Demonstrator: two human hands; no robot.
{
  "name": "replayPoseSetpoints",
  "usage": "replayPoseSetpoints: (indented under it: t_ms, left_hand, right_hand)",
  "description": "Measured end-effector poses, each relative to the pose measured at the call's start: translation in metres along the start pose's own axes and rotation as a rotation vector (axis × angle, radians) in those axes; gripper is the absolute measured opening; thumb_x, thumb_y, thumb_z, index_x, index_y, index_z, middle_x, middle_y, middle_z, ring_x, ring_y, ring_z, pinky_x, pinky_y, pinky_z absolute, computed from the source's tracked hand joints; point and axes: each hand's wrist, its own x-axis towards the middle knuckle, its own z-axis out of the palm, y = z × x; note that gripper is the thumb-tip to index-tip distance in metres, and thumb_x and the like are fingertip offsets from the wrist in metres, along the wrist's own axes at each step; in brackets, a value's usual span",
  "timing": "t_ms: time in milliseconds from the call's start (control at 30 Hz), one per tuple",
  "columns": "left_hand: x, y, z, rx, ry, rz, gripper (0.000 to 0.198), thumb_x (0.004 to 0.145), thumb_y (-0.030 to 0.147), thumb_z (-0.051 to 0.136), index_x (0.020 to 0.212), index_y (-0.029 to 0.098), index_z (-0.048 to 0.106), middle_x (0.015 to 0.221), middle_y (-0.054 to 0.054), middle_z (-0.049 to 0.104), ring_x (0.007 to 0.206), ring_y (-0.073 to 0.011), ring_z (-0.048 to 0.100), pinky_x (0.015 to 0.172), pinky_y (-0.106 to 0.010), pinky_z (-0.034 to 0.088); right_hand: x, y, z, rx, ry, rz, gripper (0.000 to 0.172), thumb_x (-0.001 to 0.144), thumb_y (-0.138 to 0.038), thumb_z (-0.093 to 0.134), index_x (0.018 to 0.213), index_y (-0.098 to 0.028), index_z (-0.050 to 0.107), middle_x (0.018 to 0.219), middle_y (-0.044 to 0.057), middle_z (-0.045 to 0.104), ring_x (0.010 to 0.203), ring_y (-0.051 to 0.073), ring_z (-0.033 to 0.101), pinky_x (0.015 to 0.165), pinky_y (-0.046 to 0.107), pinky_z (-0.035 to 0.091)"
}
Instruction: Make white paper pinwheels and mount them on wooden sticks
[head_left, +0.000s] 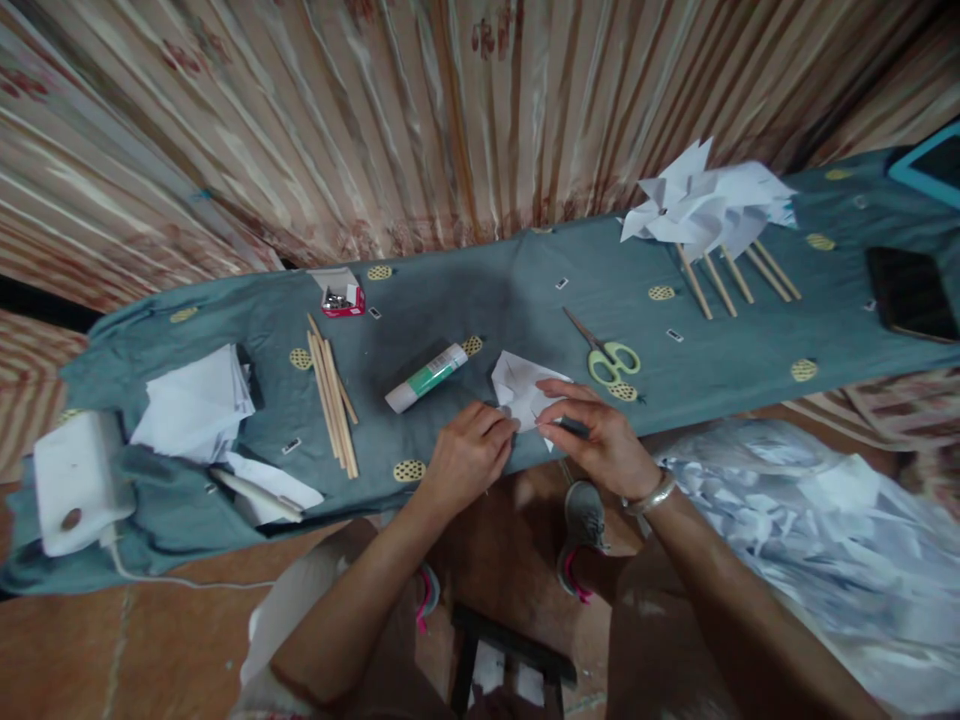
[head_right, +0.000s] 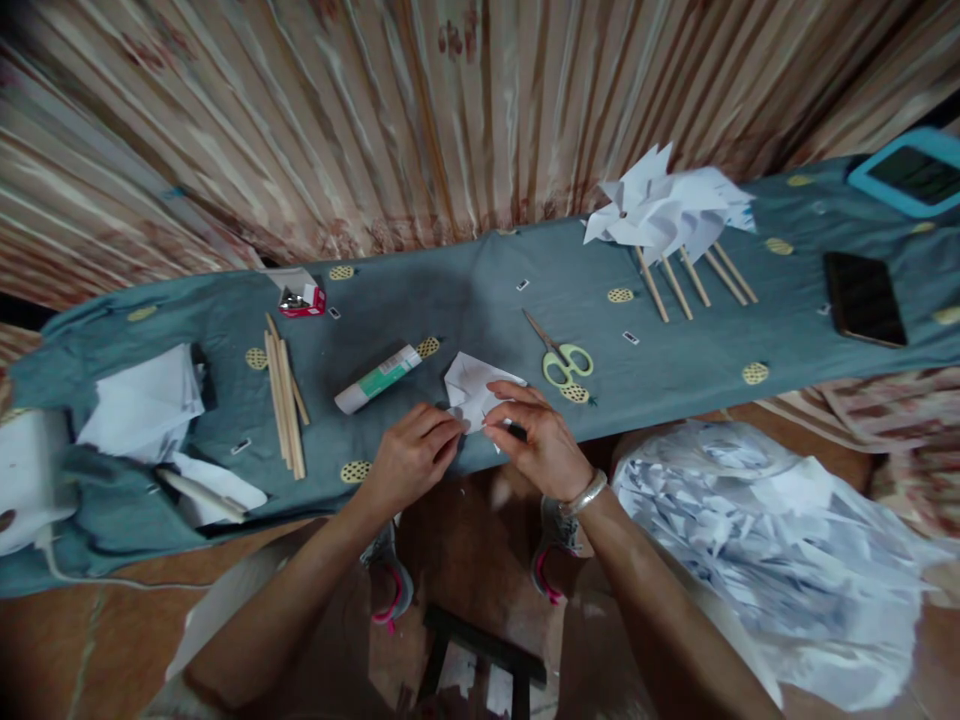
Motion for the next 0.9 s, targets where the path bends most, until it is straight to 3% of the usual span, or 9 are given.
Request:
replayPoseSetpoints:
  t_ms: [267, 500, 900]
  left_hand:
    - [0.001, 0.0, 0.004, -0.046, 0.011, -0.029, 0.016, 0.091, 0.022, 0.052, 0.097, 0.013, 0.064, 0.09, -0.008, 0.067, 0.083, -0.0186, 0.059, 0.076, -0.032, 0.054]
    - [0.001, 0.002, 0.005, -0.062, -0.008, -0.061, 0.025, 0.093, 0.018, 0.049, 0.116, 0.014, 0.058, 0.088, -0.006, 0.067, 0.081, -0.0177, 0.06, 0.074, -0.031, 0.054]
    - [0.001, -0.001, 0.013, -0.161, 0.046, -0.074, 0.016, 0.089, 0.015, 0.053, 0.099, 0.013, 0.066, 0.089, -0.006, 0.068, 0.083, -0.0172, 0.062, 0.076, -0.031, 0.055]
  right_hand:
    - [0.011, 0.001, 0.012, -0.013, 0.097, 0.03, 0.009, 0.082, -0.026, 0.058, 0.079, -0.021, 0.065, 0.127, 0.013, 0.06, 0.119, 0.027, 0.055, 0.102, 0.048, 0.04]
    - [0.015, 0.001, 0.019, -0.124, 0.152, 0.069, 0.006, 0.077, -0.021, 0.061, 0.074, -0.022, 0.065, 0.124, 0.011, 0.061, 0.118, 0.029, 0.055, 0.101, 0.048, 0.042]
    - [0.016, -0.002, 0.027, -0.225, 0.219, 0.089, 0.004, 0.075, -0.018, 0.063, 0.073, -0.021, 0.065, 0.123, 0.012, 0.062, 0.115, 0.028, 0.056, 0.1, 0.046, 0.045]
